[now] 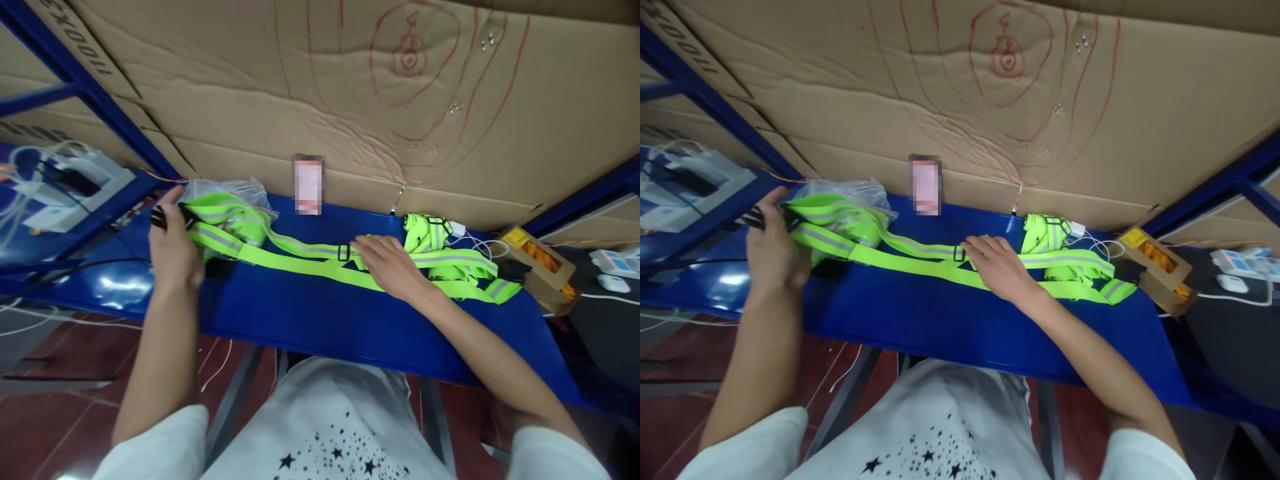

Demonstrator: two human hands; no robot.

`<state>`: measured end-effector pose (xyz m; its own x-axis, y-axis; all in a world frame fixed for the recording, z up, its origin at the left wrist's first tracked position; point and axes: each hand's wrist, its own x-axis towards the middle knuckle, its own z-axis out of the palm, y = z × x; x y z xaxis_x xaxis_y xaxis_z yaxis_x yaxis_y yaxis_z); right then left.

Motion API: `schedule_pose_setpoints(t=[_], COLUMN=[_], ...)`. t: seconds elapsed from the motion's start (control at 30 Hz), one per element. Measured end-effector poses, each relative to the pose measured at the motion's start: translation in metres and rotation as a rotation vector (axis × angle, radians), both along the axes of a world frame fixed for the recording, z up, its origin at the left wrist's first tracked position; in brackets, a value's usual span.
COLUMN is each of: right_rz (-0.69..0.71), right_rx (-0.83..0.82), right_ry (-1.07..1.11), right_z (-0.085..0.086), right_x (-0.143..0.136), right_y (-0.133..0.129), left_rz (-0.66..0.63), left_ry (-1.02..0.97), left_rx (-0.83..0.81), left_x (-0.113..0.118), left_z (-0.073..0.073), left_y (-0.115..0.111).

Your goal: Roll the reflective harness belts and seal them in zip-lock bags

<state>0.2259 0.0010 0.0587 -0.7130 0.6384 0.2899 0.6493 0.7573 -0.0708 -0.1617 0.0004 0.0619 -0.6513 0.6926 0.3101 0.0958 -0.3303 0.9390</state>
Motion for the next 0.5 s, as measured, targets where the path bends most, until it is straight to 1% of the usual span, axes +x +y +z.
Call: schedule_pose_setpoints(t=[0.07,0.13,0.2,0.27,0.37,0.43,0.5], right_rz=[0.036,0.056,0.08,0.086,0.056,0.019,0.017], right_rx=[0.031,0.045,0.031,0.049,0.088,0.085,0.045], right_ry=[-0.082,-0.13,-0.145,-0.144,-0.144,-0.132,-0.096], right_z=[-0.001,-0.004,-0.011,-0.019,-0.03,-0.034,-0.032], right_x=[-0.034,-0.062,-0.084,-0.1,-0.114,-0.118,-0.116], right_y=[0.032,0.067,0.098,0.118,0.13,0.129,0.123], left_rz=[-0.06,-0.143,-0.191,-0.208,-0.203,-0.216,-0.241], left_ry=[-0.101,-0.163,-0.205,-0.258,-0.344,-0.384,-0.403], left_rx=[0.053,0.054,0.025,-0.008,-0.001,0.034,0.05], left_x=[0.009,0.016,0.021,0.024,0.025,0.026,0.025], left_z=[-0.002,-0.006,-0.012,-0.016,-0.02,-0.019,-0.016], left_y=[-0.003,-0.008,-0.013,-0.017,-0.02,-0.021,-0.023])
